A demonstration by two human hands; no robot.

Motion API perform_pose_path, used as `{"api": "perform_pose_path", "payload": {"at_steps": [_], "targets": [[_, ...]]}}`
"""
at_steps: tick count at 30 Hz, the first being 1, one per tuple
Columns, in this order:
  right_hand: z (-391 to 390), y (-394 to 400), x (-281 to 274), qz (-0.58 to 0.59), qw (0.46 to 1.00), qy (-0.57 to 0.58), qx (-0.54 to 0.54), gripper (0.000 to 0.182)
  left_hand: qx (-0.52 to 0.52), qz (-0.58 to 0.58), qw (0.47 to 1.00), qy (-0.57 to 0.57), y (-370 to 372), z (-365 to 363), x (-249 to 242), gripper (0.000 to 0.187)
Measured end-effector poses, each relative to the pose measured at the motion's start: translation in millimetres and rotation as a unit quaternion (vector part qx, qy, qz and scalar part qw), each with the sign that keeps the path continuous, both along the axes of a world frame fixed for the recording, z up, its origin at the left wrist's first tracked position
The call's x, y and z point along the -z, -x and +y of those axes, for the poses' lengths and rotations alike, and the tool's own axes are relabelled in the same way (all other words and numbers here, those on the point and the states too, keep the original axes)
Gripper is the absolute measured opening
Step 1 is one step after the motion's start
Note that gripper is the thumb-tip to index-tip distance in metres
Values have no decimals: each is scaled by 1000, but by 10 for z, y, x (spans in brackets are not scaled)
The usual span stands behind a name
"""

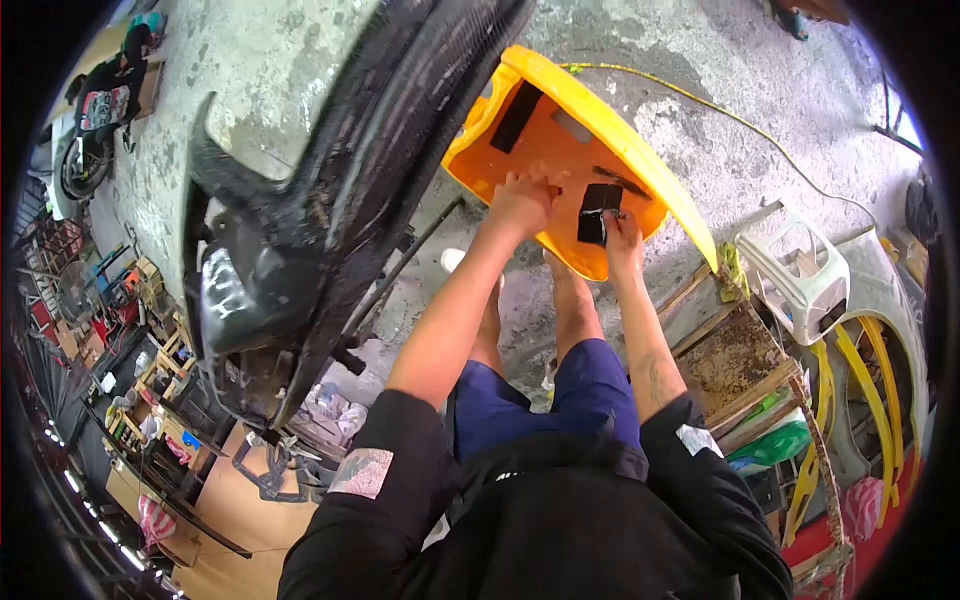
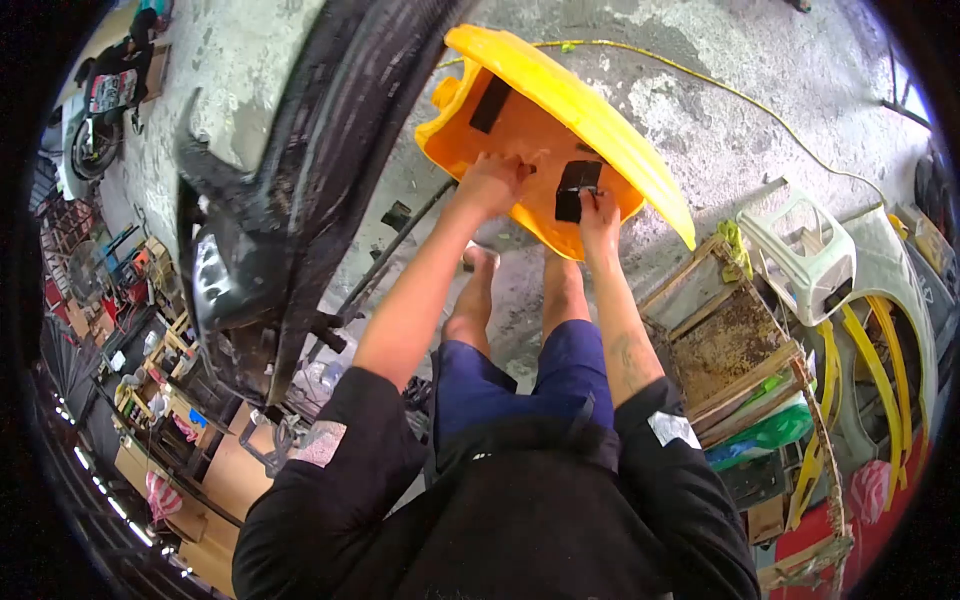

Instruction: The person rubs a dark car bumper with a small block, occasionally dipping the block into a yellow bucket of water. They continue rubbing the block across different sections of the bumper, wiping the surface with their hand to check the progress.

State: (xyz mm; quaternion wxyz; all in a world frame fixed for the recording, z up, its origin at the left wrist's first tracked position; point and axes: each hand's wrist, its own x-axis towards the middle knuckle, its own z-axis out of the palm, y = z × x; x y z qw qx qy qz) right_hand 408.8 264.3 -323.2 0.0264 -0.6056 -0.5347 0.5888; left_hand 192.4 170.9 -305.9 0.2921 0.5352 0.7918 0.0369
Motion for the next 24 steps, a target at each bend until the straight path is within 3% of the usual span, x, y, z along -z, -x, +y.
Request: {"api": "perform_pose_path", "payload": {"at_steps": [2,3,4,5,6,8,9,10,11,12,13,16,20,22,24], "targets": [[21,90,-753,38,999,-25,1,30,-107,-154,982,-27,53,-81,-731,37],[20,197,-1231,107,989,60,86,28,-104,-148,983,-35,9,-164,-998,37],[11,282,-1613,176,959,146,166,27,-199,-248,944,-85,-25,-252,-1250,38],[-14,328,-1883,187,958,140,165,27,-286,-345,884,-134,-34,-339,-1480,40],[-58,373,-2117,249,941,170,155,26,-281,-338,887,-143,-31,-418,-1709,40],[-161,548,-2466,320,917,193,139,26,-479,-576,655,-100,10,-570,-2123,47],[-236,646,-2630,298,932,191,75,24,-496,-621,599,-97,67,-657,-2340,52],[-331,748,-2771,272,944,186,9,22,-491,-620,604,-106,102,-758,-2544,52],[-408,820,-2832,214,962,144,-83,25,-513,-642,549,-155,122,-871,-2745,51],[-538,951,-2947,219,962,137,-90,25,-531,-661,489,-203,181,-981,-2958,52],[-680,1087,-3051,232,960,119,-105,26,-480,-651,551,-205,310,-1225,-2927,50],[-1176,1511,-3564,252,959,71,-109,28,-550,-582,549,-239,522,-1673,-3322,50],[-1733,1908,-3873,307,941,61,-131,30,-488,-654,509,-274,1015,-2538,-3731,47],[-1952,2078,-4009,311,937,54,-150,32,-485,-666,497,-271,1256,-2954,-3822,57],[-2082,2222,-4141,305,944,70,-106,31,-455,-707,452,-299,1483,-3267,-3943,69]]}}
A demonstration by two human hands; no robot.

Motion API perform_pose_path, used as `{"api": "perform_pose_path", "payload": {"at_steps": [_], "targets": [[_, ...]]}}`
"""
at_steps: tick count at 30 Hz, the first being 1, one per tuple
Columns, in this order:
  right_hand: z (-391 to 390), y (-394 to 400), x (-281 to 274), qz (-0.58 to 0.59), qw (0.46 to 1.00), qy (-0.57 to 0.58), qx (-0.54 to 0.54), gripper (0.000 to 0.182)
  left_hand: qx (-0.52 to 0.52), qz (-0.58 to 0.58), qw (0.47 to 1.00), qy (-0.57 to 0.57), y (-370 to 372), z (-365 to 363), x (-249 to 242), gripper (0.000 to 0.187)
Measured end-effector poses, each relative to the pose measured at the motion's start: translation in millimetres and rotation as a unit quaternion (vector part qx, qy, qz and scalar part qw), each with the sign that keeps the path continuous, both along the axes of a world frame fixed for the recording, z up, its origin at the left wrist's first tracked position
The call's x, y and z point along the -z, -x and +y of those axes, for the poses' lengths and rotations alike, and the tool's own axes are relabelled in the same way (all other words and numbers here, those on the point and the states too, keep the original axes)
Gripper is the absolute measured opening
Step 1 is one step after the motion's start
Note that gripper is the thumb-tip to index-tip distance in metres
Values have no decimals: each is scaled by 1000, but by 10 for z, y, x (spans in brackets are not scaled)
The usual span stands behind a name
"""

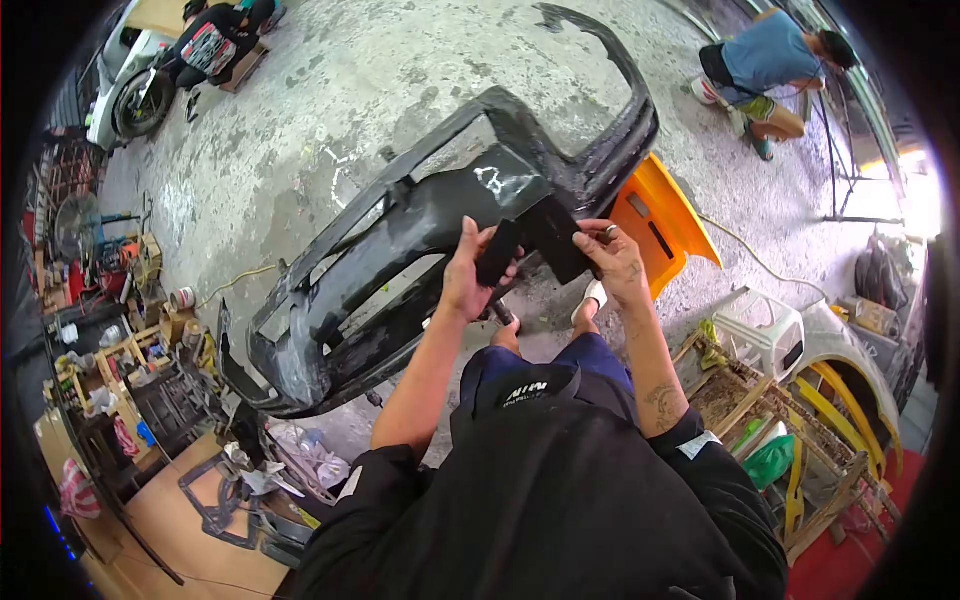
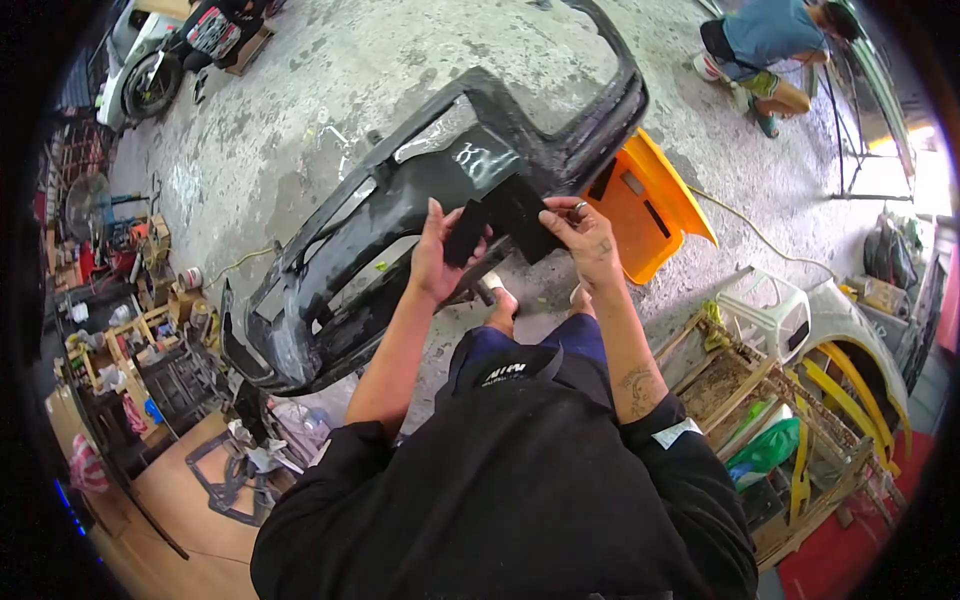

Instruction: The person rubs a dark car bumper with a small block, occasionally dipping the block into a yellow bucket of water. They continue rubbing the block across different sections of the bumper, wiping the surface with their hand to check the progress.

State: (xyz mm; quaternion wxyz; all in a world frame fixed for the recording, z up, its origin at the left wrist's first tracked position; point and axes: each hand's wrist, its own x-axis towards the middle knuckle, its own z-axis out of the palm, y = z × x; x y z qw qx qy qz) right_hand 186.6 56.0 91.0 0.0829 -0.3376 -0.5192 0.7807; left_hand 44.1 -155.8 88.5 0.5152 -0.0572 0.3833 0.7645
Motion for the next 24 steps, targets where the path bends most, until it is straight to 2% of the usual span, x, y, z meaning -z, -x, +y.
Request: {"api": "perform_pose_path", "payload": {"at_steps": [1,2,4,5,6,7,8,9,11,12,14,15,16,18,19,20,21,22,24], "targets": [[-71,82,50,44,998,36,26,31,2,17,1000,19,102,-129,-106,76],[-142,114,40,44,998,32,17,31,-6,16,1000,15,165,-270,-129,76],[-257,250,-168,62,993,99,23,31,-16,34,998,49,287,-488,-148,77],[-303,295,-210,66,992,107,15,32,-19,79,993,82,358,-618,-85,62],[-325,325,-223,65,992,103,10,32,-24,79,994,78,419,-722,-129,62],[-345,367,-227,60,995,81,11,32,-16,223,954,203,500,-820,-186,55],[-369,381,-234,52,997,60,12,32,-6,355,878,321,559,-917,-230,48],[-399,389,-274,52,997,57,9,32,-9,355,878,320,634,-1028,-152,48],[-462,395,-347,45,998,45,11,31,-65,591,725,348,772,-1194,99,42],[-504,382,-357,44,998,46,8,31,-66,589,725,350,769,-1204,67,42],[-553,376,-354,39,997,58,9,32,-63,550,759,343,767,-1159,20,49],[-590,364,-345,36,998,58,11,32,-40,463,831,306,748,-1125,19,45],[-625,377,-321,36,997,67,-7,32,-37,462,832,305,698,-1100,15,45],[-707,444,-297,36,996,79,-25,33,56,293,947,119,561,-992,-50,55],[-760,497,-305,33,996,71,-49,33,57,294,946,121,478,-933,38,55],[-802,548,-310,30,995,64,-73,33,53,217,975,20,376,-862,174,57],[-824,579,-288,5,994,6,-108,34,49,135,986,-81,289,-796,258,59],[-848,602,-301,5,995,8,-104,34,53,134,986,-80,225,-696,95,59],[-879,629,-342,-28,976,-132,-168,36,-37,55,997,-28,131,-525,-189,58]]}}
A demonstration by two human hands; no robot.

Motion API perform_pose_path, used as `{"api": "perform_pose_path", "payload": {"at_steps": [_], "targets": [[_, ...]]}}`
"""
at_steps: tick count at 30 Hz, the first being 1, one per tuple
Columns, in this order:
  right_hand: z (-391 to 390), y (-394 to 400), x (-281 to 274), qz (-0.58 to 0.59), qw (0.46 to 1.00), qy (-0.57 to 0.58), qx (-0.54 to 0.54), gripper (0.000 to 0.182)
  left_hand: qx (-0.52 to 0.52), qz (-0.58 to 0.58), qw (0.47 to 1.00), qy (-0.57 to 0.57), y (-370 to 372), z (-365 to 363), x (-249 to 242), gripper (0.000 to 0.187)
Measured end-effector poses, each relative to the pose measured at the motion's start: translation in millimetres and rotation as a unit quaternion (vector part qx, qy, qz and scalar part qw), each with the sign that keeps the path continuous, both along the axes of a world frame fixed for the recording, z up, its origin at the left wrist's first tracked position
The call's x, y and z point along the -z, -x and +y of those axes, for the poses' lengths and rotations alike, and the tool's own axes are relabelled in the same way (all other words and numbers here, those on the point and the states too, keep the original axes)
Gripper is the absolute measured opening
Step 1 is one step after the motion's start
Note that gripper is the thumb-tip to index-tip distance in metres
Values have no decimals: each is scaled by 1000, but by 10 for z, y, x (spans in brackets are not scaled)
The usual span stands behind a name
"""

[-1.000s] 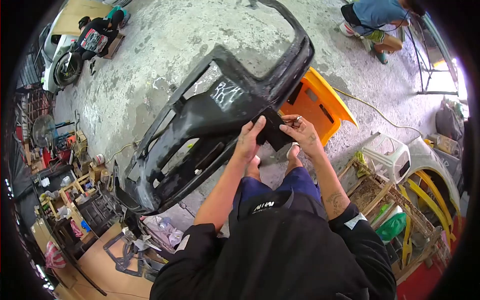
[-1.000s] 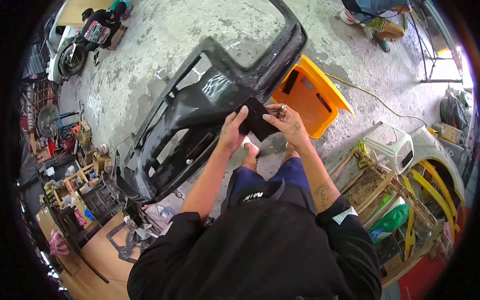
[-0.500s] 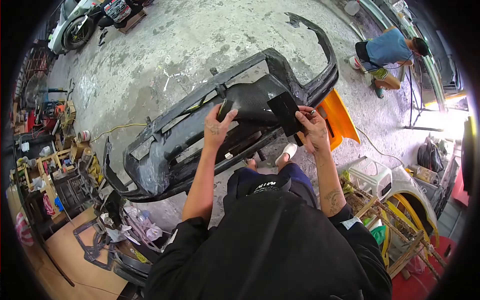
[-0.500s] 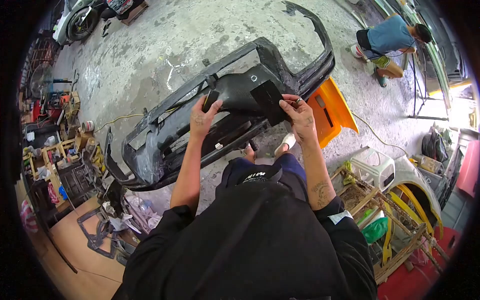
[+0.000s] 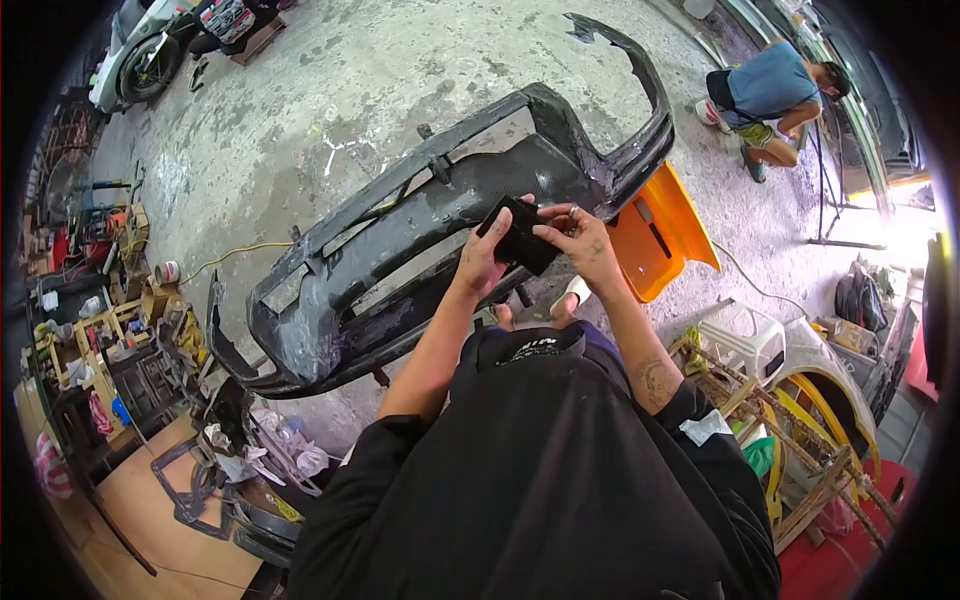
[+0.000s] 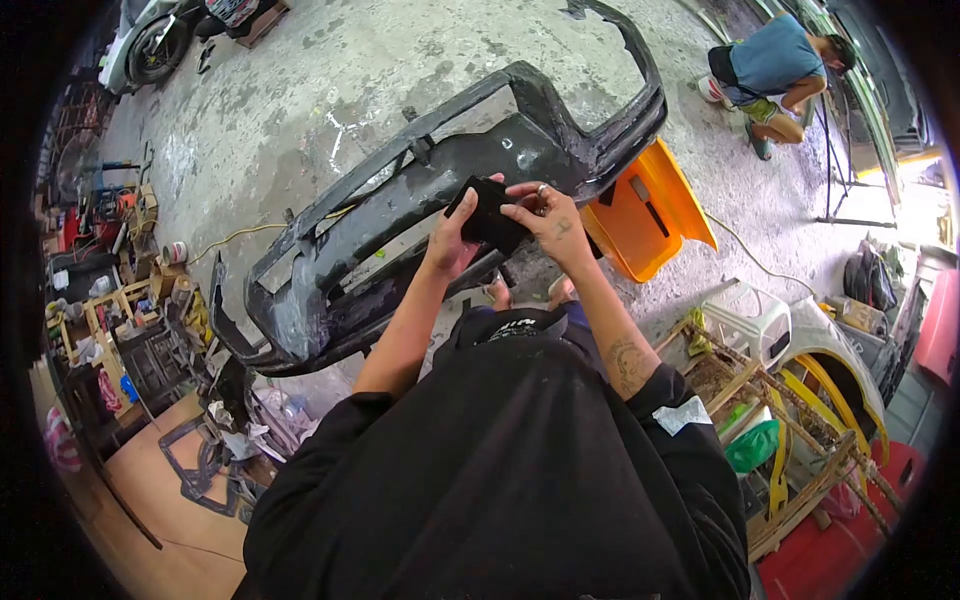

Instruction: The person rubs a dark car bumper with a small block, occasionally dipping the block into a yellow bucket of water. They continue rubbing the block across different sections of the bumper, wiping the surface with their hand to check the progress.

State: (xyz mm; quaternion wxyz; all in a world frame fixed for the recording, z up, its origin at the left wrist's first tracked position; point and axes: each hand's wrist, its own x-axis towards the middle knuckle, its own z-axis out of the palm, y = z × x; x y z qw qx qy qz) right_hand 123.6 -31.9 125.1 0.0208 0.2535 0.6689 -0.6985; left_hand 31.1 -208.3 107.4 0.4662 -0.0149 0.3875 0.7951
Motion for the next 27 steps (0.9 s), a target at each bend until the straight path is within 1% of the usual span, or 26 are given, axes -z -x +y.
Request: {"api": "perform_pose_path", "payload": {"at_steps": [1,2,4,5,9,11,12,14,15,17,21,24,26,27], "targets": [[-39,14,-14,11,1000,-12,26,37,5,7,1000,1,-6,1,12,57],[-54,25,-10,10,999,-13,29,37,8,6,1000,1,-10,2,20,57],[-85,22,28,78,995,23,60,37,3,1,1000,2,-33,-31,32,59],[-80,22,35,70,997,8,43,37,8,-16,1000,-5,-32,-54,34,61],[-85,47,45,86,996,19,11,36,-1,-42,999,16,-18,-139,10,59],[-87,50,-47,80,997,17,-13,33,5,-47,996,79,-4,-172,42,58],[-73,57,-74,80,997,17,-14,33,4,-47,996,79,-11,-174,56,58],[-37,66,-105,107,987,-102,-57,32,-21,-52,997,56,-36,-177,88,54],[-20,60,-65,106,988,-102,-56,32,-21,-54,997,56,-42,-181,78,54],[12,55,16,106,986,-100,-86,32,-11,-34,995,98,-41,-185,56,51],[-5,60,-31,100,986,-87,-96,35,-31,-47,996,72,-49,-208,-9,46],[-52,44,-93,106,987,-88,-83,37,-16,-41,994,98,-10,-225,46,43],[-72,47,-154,104,979,-144,-98,38,-2,-45,994,102,17,-224,29,44],[-74,49,-171,105,979,-143,-99,38,-4,-45,994,102,14,-237,53,44]]}}
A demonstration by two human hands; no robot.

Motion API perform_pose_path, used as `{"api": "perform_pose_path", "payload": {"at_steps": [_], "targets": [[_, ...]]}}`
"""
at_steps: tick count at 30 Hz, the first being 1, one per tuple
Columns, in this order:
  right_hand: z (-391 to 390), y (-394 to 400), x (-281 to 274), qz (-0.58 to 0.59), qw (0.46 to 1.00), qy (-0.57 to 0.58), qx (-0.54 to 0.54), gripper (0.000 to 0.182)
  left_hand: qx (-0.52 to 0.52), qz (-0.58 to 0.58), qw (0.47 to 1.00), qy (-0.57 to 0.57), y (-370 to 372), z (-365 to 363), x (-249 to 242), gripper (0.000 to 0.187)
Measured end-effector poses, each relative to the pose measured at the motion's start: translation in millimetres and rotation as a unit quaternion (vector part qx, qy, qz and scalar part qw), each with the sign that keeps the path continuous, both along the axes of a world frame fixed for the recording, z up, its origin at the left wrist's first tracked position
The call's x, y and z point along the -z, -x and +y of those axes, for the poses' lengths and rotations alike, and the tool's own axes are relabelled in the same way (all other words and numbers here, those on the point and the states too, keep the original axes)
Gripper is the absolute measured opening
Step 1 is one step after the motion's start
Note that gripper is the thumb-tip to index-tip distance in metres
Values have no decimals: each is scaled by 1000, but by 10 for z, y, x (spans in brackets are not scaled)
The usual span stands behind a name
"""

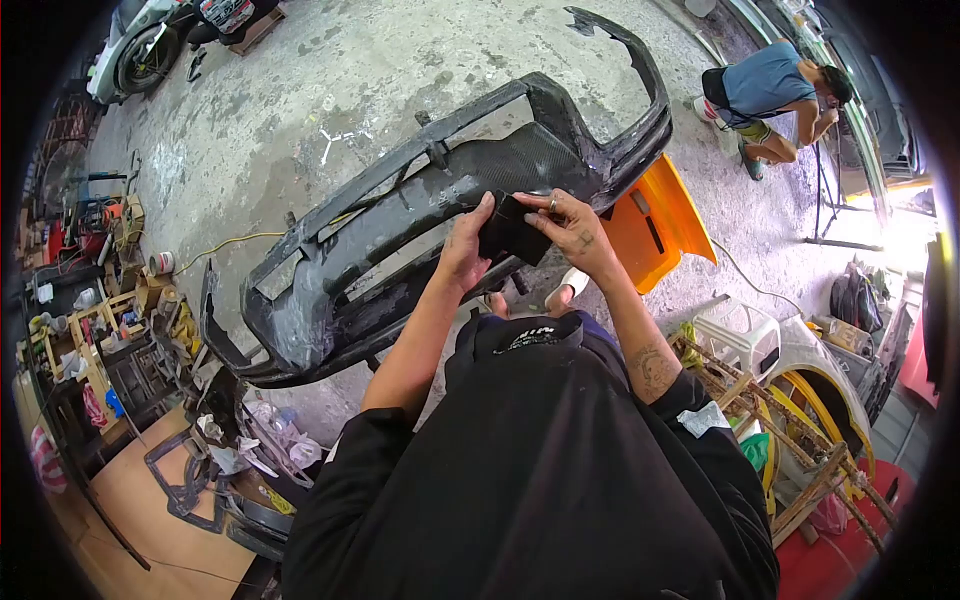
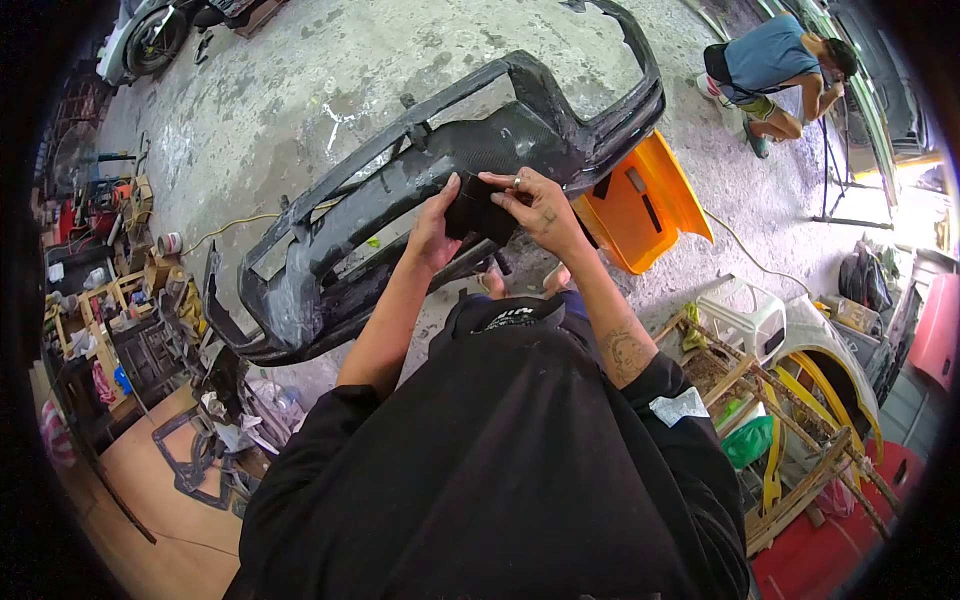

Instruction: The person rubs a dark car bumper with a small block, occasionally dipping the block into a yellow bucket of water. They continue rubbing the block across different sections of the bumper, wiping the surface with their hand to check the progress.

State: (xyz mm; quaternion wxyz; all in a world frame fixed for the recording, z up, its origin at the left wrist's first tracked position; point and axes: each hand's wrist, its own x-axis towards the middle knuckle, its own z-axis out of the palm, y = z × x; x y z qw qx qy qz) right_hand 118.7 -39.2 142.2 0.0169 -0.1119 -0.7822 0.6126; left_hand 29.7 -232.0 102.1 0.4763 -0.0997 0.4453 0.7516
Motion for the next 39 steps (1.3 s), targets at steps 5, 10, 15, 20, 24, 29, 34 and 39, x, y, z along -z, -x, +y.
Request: {"api": "perform_pose_path", "payload": {"at_steps": [5,10,15,20,24,29,34,39], "targets": [[-125,5,30,114,972,-161,127,28,-20,-12,998,-63,-38,54,-174,49],[-256,-48,30,-72,980,30,182,26,-29,76,996,-48,-74,86,-210,48],[-352,-99,310,-39,948,286,138,36,-30,448,885,121,-188,66,-69,39],[-495,-162,147,-50,926,342,152,42,-19,471,871,140,-255,-41,-176,40],[-506,-169,217,-42,942,297,151,42,-53,286,955,47,-231,-70,-335,39],[-472,-233,277,-34,947,283,148,45,83,280,952,91,-53,-193,-290,27],[-216,-231,409,-50,946,295,125,44,70,303,946,91,-109,75,-248,27],[628,159,725,-19,988,48,145,64,70,477,827,288,147,428,-143,32]]}}
